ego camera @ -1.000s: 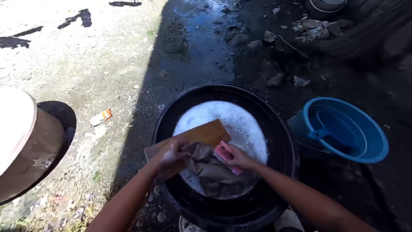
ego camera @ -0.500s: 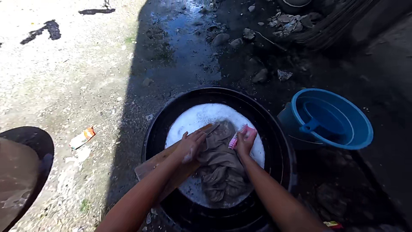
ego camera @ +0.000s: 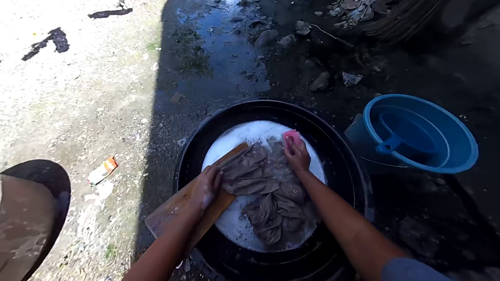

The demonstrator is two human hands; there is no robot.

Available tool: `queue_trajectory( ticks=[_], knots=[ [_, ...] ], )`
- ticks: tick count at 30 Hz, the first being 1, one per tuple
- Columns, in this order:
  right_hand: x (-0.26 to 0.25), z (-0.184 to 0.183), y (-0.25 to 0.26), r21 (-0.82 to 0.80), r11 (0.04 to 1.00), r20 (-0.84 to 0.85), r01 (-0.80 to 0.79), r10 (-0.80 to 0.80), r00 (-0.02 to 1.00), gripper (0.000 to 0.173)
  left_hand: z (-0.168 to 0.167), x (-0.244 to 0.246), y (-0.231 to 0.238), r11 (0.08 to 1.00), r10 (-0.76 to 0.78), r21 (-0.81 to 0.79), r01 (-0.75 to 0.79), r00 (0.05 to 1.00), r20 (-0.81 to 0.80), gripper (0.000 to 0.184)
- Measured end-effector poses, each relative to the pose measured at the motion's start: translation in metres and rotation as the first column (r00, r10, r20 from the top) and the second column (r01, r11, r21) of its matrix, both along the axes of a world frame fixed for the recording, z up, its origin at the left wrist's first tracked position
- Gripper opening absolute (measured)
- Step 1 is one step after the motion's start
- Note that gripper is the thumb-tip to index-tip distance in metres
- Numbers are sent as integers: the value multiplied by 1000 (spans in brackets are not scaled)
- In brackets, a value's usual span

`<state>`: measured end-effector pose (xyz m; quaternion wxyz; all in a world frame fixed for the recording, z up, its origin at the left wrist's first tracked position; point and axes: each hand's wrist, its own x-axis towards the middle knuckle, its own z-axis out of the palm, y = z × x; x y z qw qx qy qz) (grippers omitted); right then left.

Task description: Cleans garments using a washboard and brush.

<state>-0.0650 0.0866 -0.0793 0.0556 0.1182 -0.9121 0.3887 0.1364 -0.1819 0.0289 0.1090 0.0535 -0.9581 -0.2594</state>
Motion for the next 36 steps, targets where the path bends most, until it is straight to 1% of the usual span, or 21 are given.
queue_trajectory(
  ticks=[2,4,5,6,7,9,10,11,12,13,14,17,19,21,24,25,27,29,31,33,36],
  knots=[
    [3,-8,19,105,990,123,95,-108,986,41,7,21,8,998,61,6,-61,998,23,27],
    [11,4,18,189,982,412,21,-98,906,49,9,38,17,995,91,-38,-89,993,75,28],
    [13,12,9,191,980,478,-56,-43,877,50,8,44,19,992,108,-79,-100,989,104,30],
    [17,21,-6,198,971,459,-135,30,888,48,6,48,21,985,130,-130,-112,981,141,33],
    [24,29,-25,175,964,352,-199,127,927,45,5,50,22,975,152,-187,-118,971,184,36],
    [57,39,-69,-34,955,4,-295,295,956,35,6,50,27,954,186,-279,-110,946,264,39],
    [84,54,-87,-102,907,-30,-409,408,912,32,8,49,28,949,198,-300,-100,928,316,38],
    [110,76,-99,-119,832,48,-542,550,834,32,14,47,29,948,210,-304,-89,895,394,36],
    [126,101,-105,-95,739,217,-667,670,710,33,22,43,31,952,222,-297,-76,839,497,32],
    [125,118,-109,-55,656,398,-753,706,586,34,32,39,33,956,237,-286,-70,761,604,30],
    [110,123,-110,-4,634,511,-773,666,543,36,34,39,35,955,244,-290,-69,742,625,29],
    [30,90,-100,157,797,596,-582,394,700,41,18,48,34,935,243,-343,-93,872,424,32],
    [10,72,-100,212,850,597,-483,278,752,43,16,47,35,937,248,-335,-102,868,429,33],
    [40,86,-109,168,793,598,-585,390,700,43,17,47,35,937,257,-334,-105,854,453,34],
    [108,127,-111,13,592,572,-806,656,492,42,17,47,34,936,254,-334,-112,870,422,31],
    [110,129,-107,3,575,563,-818,675,477,42,16,48,33,936,249,-336,-110,880,405,30],
    [72,110,-98,80,676,586,-733,562,583,42,10,51,32,930,237,-350,-110,909,343,29],
    [17,80,-88,219,794,590,-567,355,725,41,8,51,32,925,238,-362,-117,919,313,30],
    [0,71,-88,267,817,607,-511,270,748,43,8,50,33,922,245,-369,-118,915,321,30],
    [41,96,-97,192,740,633,-644,408,657,43,9,50,33,921,245,-374,-110,909,336,31],
    [111,134,-96,17,549,611,-835,656,444,42,11,50,34,927,235,-359,-108,913,333,28]
  ],
)
